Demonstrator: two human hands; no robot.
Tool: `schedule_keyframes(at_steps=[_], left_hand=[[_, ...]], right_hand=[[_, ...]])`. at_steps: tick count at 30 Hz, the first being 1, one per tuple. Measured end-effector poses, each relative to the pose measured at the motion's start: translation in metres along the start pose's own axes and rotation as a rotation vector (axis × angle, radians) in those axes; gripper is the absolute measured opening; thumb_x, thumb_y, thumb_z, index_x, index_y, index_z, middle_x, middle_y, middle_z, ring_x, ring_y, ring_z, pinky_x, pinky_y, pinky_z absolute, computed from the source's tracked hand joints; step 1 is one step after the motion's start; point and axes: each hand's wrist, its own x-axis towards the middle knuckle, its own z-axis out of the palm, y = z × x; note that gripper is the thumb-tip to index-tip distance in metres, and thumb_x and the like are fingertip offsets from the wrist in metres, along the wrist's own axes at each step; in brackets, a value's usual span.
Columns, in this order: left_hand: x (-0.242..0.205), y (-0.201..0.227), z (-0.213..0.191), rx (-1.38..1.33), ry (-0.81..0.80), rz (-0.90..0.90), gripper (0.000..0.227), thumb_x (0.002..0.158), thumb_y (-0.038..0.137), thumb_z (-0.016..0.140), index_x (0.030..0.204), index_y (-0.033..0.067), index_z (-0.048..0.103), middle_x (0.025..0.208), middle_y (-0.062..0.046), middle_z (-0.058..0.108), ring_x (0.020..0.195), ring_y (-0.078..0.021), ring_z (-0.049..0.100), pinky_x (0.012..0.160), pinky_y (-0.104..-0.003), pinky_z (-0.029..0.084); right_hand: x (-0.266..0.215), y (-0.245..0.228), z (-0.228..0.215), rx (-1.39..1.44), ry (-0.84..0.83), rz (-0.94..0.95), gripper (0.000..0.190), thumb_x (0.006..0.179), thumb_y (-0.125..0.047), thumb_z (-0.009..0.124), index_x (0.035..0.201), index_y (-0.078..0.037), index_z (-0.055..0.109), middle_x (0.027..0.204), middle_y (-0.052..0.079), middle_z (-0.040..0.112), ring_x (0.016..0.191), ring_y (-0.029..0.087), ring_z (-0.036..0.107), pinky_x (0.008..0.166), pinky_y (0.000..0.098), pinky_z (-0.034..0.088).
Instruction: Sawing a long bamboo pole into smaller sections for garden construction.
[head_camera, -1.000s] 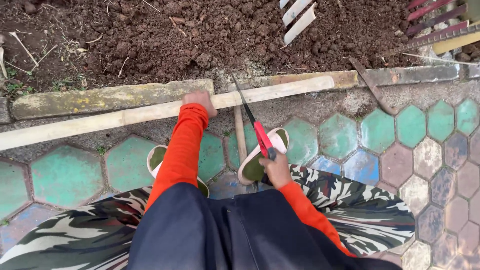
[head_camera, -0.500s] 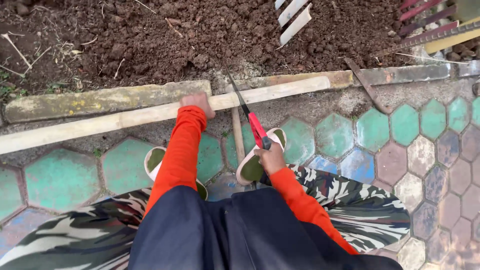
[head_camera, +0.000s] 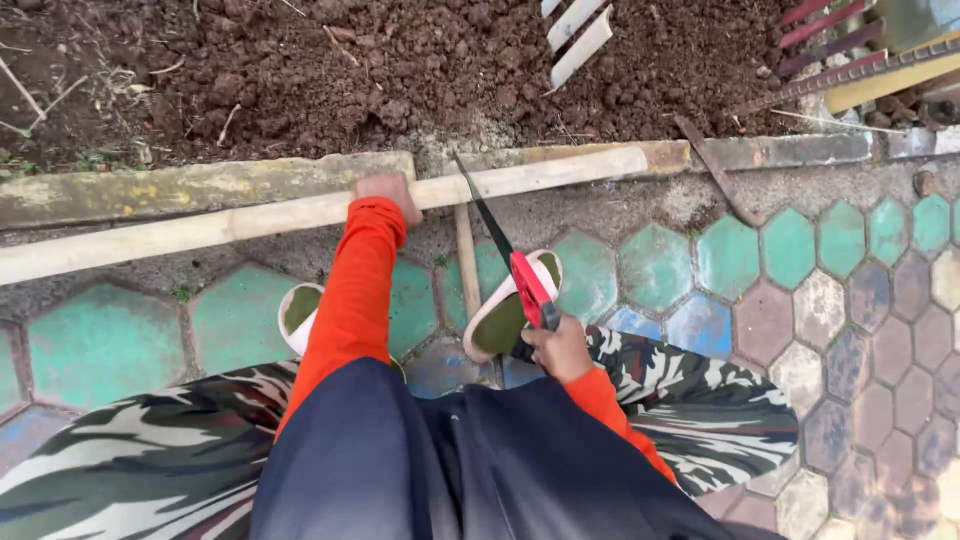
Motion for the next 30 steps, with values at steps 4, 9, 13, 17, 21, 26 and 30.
schedule_keyframes(at_steps=[4, 9, 13, 17, 21, 26, 30], left_hand=[[-0.002, 0.006, -0.007, 0.015, -0.15, -0.053, 0.034, 0.081, 0.033, 0.072, 0.104, 0.0088, 0.075, 0.094, -0.01, 0.078, 0.083, -0.023, 0.078, 0.072, -0.038, 0.063], [0.001, 0.005, -0.004, 0.041, -0.136, -0.03, 0.033, 0.081, 0.033, 0.071, 0.105, 0.01, 0.075, 0.095, -0.011, 0.078, 0.085, -0.0251, 0.077, 0.073, -0.039, 0.063], [-0.013, -0.001, 0.021, -0.015, 0.125, 0.005, 0.047, 0.068, 0.04, 0.08, 0.103, 0.0088, 0.074, 0.101, -0.012, 0.074, 0.09, -0.0266, 0.074, 0.071, -0.041, 0.061], [0.011, 0.001, -0.013, -0.036, -0.056, -0.021, 0.044, 0.072, 0.037, 0.079, 0.107, 0.0103, 0.075, 0.105, -0.012, 0.075, 0.094, -0.0284, 0.074, 0.08, -0.042, 0.06], [0.005, 0.004, 0.006, -0.021, -0.124, -0.026, 0.036, 0.079, 0.032, 0.073, 0.105, 0.0089, 0.077, 0.104, -0.012, 0.078, 0.092, -0.0273, 0.076, 0.079, -0.041, 0.062], [-0.007, 0.006, 0.01, 0.024, -0.004, -0.011, 0.045, 0.073, 0.037, 0.076, 0.107, 0.0079, 0.073, 0.104, -0.012, 0.074, 0.092, -0.027, 0.075, 0.076, -0.04, 0.061], [-0.002, 0.005, -0.003, 0.014, -0.119, -0.012, 0.043, 0.076, 0.037, 0.076, 0.109, 0.0103, 0.073, 0.109, -0.015, 0.074, 0.096, -0.0303, 0.074, 0.081, -0.043, 0.059]], right_hand=[[-0.03, 0.04, -0.022, -0.309, 0.037, -0.333, 0.02, 0.075, -0.012, 0.079, 0.085, 0.0, 0.066, 0.059, 0.006, 0.062, 0.052, 0.012, 0.057, 0.05, 0.0322, 0.047], [-0.022, 0.023, -0.015, 0.083, 0.036, 0.088, 0.021, 0.072, -0.007, 0.075, 0.09, -0.003, 0.066, 0.063, 0.007, 0.058, 0.05, 0.02, 0.053, 0.048, 0.0383, 0.04], [0.001, 0.029, 0.003, -0.027, 0.025, -0.004, 0.022, 0.086, -0.009, 0.076, 0.083, 0.009, 0.064, 0.061, 0.013, 0.054, 0.047, 0.023, 0.051, 0.047, 0.0395, 0.039], [-0.024, 0.017, -0.02, -0.495, 0.115, -0.7, 0.016, 0.073, -0.004, 0.076, 0.086, -0.006, 0.067, 0.07, 0.009, 0.062, 0.058, 0.021, 0.061, 0.053, 0.035, 0.047], [-0.057, -0.013, -0.017, 0.093, 0.027, 0.098, 0.013, 0.076, -0.002, 0.072, 0.088, -0.003, 0.069, 0.062, 0.006, 0.056, 0.046, 0.017, 0.052, 0.044, 0.0364, 0.039], [-0.004, 0.046, -0.021, -0.46, 0.05, -0.482, 0.012, 0.08, -0.009, 0.077, 0.084, -0.002, 0.067, 0.063, 0.009, 0.058, 0.05, 0.018, 0.058, 0.048, 0.036, 0.042], [-0.059, 0.015, -0.026, -0.007, 0.031, -0.016, 0.033, 0.07, 0.001, 0.072, 0.102, -0.007, 0.07, 0.059, 0.001, 0.06, 0.047, 0.012, 0.054, 0.044, 0.0336, 0.042]])
